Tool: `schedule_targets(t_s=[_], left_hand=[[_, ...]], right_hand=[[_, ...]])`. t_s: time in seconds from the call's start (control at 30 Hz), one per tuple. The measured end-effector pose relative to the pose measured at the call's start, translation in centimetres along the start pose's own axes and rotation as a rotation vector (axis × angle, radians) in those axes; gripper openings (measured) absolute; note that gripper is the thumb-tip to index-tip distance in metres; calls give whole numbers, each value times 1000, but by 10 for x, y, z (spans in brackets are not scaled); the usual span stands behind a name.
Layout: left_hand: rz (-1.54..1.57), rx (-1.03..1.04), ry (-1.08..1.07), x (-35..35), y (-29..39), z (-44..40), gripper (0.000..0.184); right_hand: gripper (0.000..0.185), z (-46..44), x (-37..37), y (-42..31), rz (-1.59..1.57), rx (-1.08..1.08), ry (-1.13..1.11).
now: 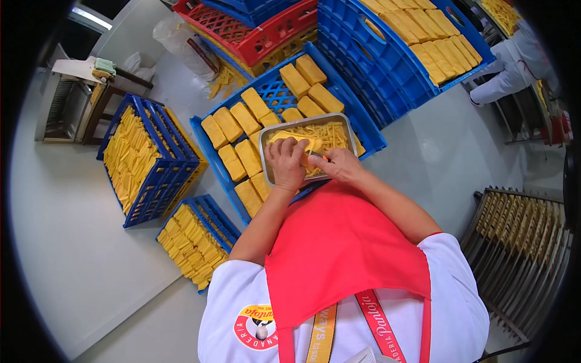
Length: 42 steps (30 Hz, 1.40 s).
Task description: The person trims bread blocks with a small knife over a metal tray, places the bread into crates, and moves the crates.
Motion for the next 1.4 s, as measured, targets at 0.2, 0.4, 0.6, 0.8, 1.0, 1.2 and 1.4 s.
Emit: schedule_targets(t_s=[0.2, 0.4, 0.6, 0.8, 1.0, 1.2, 1.4], left_hand=[[483, 7, -223, -10, -6, 1, 44], [588, 161, -311, -19, 5, 7, 45], [587, 151, -344, -22, 3, 8, 46], [584, 162, -337, -20, 2, 5, 48], [578, 153, -330, -11, 0, 4, 49], [583, 77, -339, 2, -7, 5, 54], [587, -3, -328, 15, -20, 4, 55]], right_hand=[[65, -13, -20, 18, -176, 40, 100], [60, -28, -12, 35, -212, 103, 96], [61, -34, -2, 38, -229, 84, 64], [60, -36, 4, 42, -225, 69, 60], [58, -25, 19, 51, -415, 194, -39], [56, -12, 25, 46, -456, 148, -65], [60, 9, 16, 14, -508, 146, -123]])
Point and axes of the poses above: each hand's wrist, its own z-axis away from the middle knuckle, its own x-axis out of the palm, y = z × x, the point moved 6 cm from there along -z, towards the middle knuckle, and after that the axes turned 12 degrees about -x, right-handed, at the moved point
